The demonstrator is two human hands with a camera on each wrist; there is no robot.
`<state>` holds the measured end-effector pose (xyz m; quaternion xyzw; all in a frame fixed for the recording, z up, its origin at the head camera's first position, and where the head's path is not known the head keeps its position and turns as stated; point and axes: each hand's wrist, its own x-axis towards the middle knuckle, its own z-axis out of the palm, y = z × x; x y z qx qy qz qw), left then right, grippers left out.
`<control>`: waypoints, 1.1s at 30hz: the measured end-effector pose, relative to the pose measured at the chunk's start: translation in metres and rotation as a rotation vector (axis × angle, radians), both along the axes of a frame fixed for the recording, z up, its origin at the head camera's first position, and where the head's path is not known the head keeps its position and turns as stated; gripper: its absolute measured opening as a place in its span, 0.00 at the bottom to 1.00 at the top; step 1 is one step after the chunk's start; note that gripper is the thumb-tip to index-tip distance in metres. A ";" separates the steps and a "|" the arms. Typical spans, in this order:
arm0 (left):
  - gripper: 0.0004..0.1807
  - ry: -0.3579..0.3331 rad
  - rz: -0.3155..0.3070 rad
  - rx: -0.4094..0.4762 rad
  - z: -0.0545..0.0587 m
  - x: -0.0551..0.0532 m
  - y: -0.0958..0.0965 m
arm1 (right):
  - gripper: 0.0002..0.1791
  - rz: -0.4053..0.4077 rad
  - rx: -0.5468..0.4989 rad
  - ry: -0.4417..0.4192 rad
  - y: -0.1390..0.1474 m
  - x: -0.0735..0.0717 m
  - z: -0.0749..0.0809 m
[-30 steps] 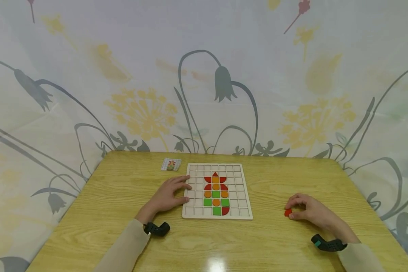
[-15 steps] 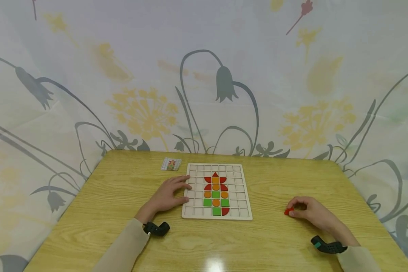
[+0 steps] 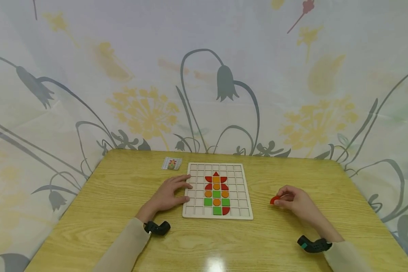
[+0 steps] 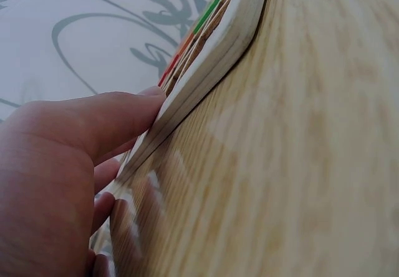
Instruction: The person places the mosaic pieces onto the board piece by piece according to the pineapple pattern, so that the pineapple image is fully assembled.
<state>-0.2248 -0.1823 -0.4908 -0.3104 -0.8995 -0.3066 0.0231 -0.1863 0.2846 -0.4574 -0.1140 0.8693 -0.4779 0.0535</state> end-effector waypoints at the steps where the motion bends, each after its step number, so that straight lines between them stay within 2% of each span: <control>1: 0.19 0.000 0.001 -0.001 0.000 0.000 0.000 | 0.13 0.005 -0.006 0.009 -0.005 -0.001 -0.001; 6: 0.19 0.000 0.002 0.004 -0.001 0.000 0.000 | 0.11 0.085 -0.041 0.050 -0.029 -0.005 -0.002; 13: 0.19 -0.005 -0.001 0.008 -0.001 0.000 0.001 | 0.08 0.178 -0.129 0.066 -0.061 -0.010 0.000; 27: 0.19 -0.012 0.004 0.002 0.000 0.000 -0.001 | 0.06 0.280 -0.105 0.067 -0.132 -0.018 -0.003; 33: 0.19 0.002 -0.005 -0.002 0.001 0.000 0.000 | 0.05 0.347 -0.096 0.125 -0.157 -0.016 -0.006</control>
